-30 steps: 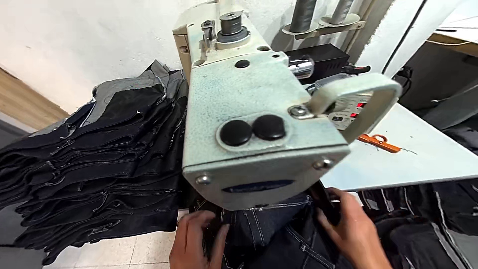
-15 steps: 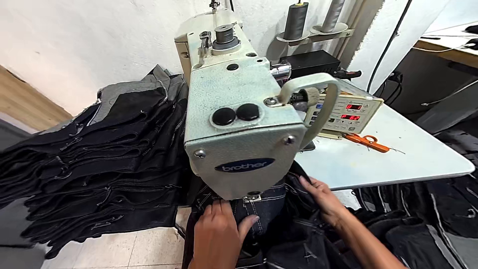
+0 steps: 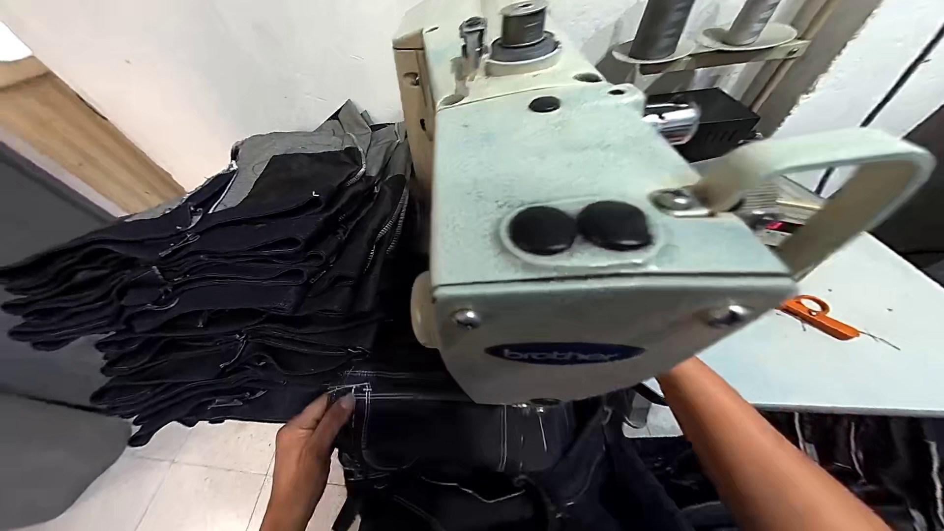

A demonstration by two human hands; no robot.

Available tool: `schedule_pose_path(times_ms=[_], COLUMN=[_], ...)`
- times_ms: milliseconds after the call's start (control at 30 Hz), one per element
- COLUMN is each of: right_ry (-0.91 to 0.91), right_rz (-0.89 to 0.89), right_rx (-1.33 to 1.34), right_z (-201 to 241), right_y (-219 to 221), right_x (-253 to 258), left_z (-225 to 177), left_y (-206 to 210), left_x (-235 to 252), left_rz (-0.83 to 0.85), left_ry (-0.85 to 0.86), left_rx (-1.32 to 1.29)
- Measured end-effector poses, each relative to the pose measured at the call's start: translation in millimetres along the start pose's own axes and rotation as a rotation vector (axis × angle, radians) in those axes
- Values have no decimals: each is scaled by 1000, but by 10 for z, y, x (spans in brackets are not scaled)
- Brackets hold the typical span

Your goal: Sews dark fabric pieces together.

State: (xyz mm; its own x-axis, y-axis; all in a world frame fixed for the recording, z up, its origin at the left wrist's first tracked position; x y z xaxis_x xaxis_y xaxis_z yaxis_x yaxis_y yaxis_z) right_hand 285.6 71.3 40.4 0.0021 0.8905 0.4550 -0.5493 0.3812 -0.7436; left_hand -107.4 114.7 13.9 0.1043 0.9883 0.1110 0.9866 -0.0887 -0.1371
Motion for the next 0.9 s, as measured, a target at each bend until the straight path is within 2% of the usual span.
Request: schedule_pose_path(times_ms=[100, 167, 233, 333, 500, 667, 733, 800, 867, 900], right_ry=[-53, -34, 60, 95, -21, -45, -20, 92, 193, 106], right_rz=[-3, 155, 300, 327, 178, 102, 109, 187, 237, 176], right_rx=[98, 208, 390, 502, 260, 244, 257, 232, 26, -113], right_z=[-254, -277, -315, -355, -395, -366, -347, -379, -670, -1028], right_y=[78, 78, 115, 176, 119, 95, 85, 114, 260, 451], right_x=[257, 176, -9, -164, 1, 58, 66, 37, -104, -287], left_z=[-28, -10, 93, 197, 188, 227, 231, 248, 244, 226], left_y=[108, 130, 156, 217, 240, 209, 207, 203, 208, 213], left_x=[21, -35, -84, -92, -19, -30, -28, -30, -40, -43], left_rz=[69, 190, 303, 279, 195, 199, 207, 209, 208, 203], left_ry=[55, 75, 88, 88, 75, 67, 71, 75, 73, 71], left_rx=[-50, -26, -7, -78, -165, -173, -179, -183, -199, -208])
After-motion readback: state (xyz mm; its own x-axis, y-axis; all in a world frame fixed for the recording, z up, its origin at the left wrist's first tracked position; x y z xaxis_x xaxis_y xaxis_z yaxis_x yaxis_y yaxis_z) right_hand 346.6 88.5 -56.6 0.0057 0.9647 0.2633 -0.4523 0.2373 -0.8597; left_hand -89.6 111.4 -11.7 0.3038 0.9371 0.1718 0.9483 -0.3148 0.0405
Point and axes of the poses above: each hand's wrist, its own x-axis towards the middle knuckle, its own y-axis out of the palm, z = x × y, the point moved 7 cm from there along x, towards the middle knuckle, and after that the axes turned 15 degrees about -x, right-handed, at the moved point
